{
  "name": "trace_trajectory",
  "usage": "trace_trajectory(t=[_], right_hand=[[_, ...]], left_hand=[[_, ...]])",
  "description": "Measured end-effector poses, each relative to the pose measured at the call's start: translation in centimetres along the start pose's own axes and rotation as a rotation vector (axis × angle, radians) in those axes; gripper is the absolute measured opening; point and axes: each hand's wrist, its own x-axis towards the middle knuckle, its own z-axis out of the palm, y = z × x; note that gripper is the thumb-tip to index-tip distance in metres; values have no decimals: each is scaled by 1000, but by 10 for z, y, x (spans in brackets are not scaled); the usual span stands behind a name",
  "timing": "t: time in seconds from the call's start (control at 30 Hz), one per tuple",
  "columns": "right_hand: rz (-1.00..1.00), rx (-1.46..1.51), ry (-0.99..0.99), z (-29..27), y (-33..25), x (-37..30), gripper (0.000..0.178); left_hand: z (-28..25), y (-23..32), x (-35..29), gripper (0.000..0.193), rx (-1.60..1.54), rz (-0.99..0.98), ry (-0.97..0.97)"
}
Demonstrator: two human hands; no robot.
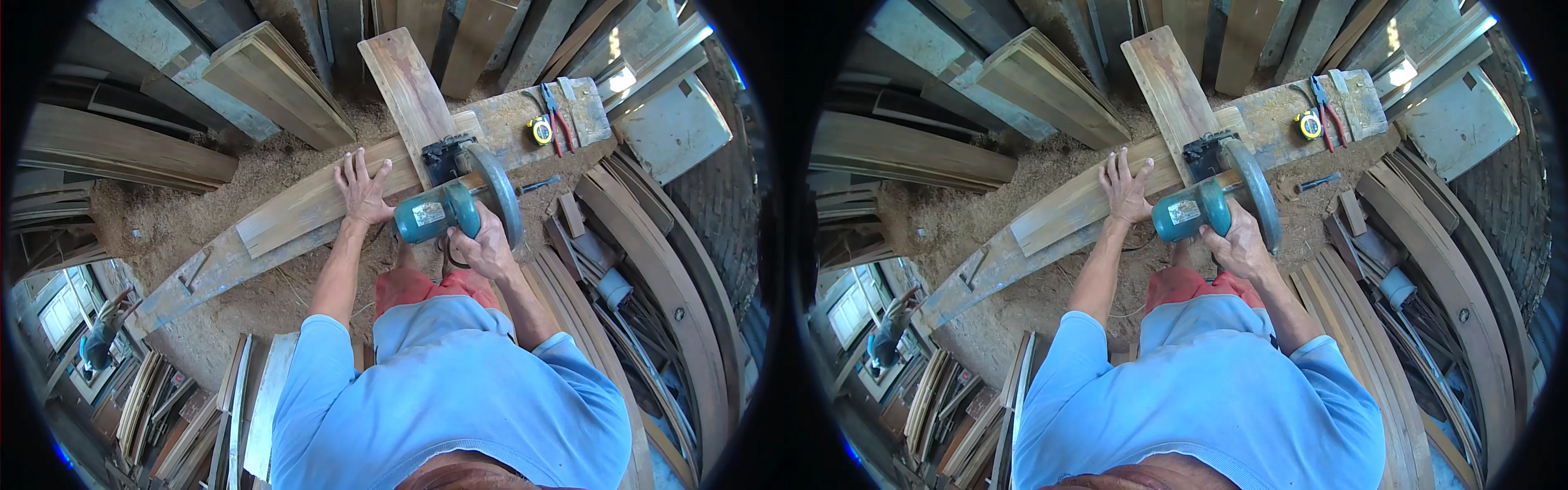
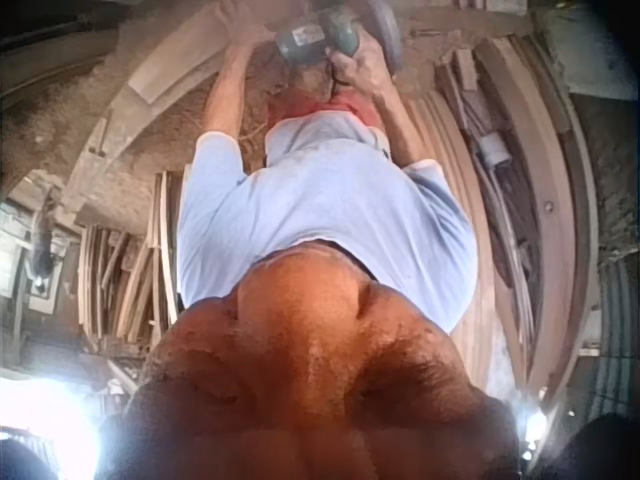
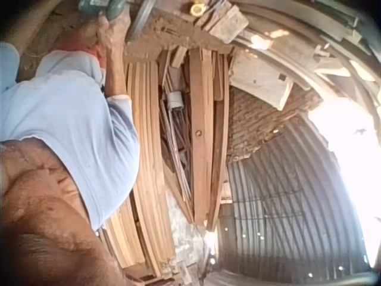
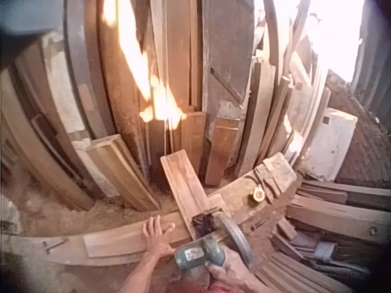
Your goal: The person measures, marks, and cuts a wooden plank using a tape measure, a chisel, and a circular saw on a workbench in a wood shop.
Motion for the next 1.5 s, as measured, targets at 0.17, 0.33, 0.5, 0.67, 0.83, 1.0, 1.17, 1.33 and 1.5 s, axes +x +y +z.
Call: trace_trajectory(t=[0.17,0.33,0.5,0.67,0.83,1.0,1.17,1.33,1.5], right_hand=[[6,61,-5,4,5,11,29],[-33,23,-48,3,4,24,34],[-22,62,-7,8,2,36,28],[-16,28,-12,7,-1,40,28],[-4,13,13,7,3,43,28],[35,-80,41,-1,-15,31,31],[2,-45,89,-25,-7,-13,35],[90,11,115,-55,-6,-55,36],[199,72,202,-68,13,-76,33]], left_hand=[[2,0,0,99,23,-3,-6],[13,-7,0,96,19,31,45],[22,-13,0,96,86,57,62],[8,-4,1,86,50,43,47],[-5,2,2,78,60,17,-20],[14,-10,2,98,78,47,58],[-4,2,2,109,36,15,-13],[-1,0,0,120,69,46,-12],[-2,0,1,117,62,63,16]])
